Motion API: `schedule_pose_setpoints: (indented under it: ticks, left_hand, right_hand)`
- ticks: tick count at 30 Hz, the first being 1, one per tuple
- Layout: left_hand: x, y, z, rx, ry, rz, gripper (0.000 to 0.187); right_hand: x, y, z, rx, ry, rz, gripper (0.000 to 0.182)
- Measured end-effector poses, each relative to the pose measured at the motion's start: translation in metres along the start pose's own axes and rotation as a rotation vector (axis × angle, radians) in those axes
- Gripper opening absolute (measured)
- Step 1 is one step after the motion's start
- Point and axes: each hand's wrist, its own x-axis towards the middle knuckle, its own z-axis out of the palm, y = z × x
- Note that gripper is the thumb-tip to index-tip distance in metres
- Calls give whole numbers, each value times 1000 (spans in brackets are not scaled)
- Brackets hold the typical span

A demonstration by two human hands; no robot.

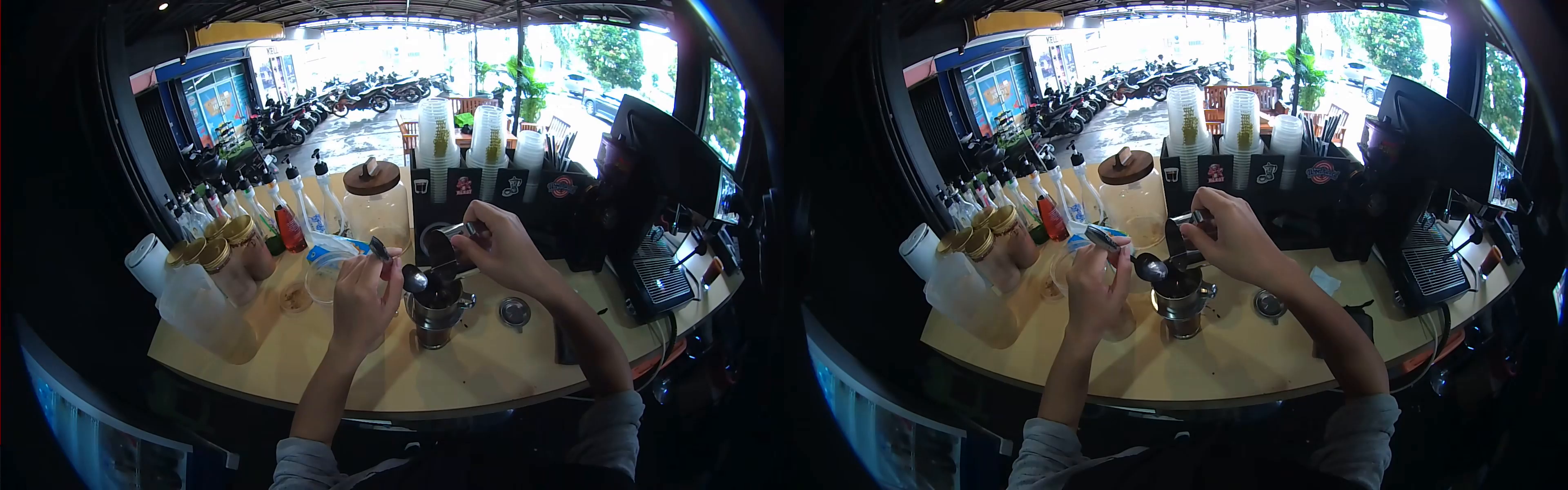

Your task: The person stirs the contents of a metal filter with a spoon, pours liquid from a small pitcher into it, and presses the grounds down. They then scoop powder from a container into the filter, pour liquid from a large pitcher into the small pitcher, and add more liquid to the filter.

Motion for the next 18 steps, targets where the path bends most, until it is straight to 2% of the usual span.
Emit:
schedule_pose_setpoints:
  ticks: [14, 18]
  left_hand:
    - [-3, 0, 4, -21, 21, 5, 15]
    - [-3, 2, 2, -21, 6, -1, 16]
  right_hand:
    - [2, -1, -3, -71, 38, -18, 28]
    - [1, -7, -10, -120, -6, 51, 27]
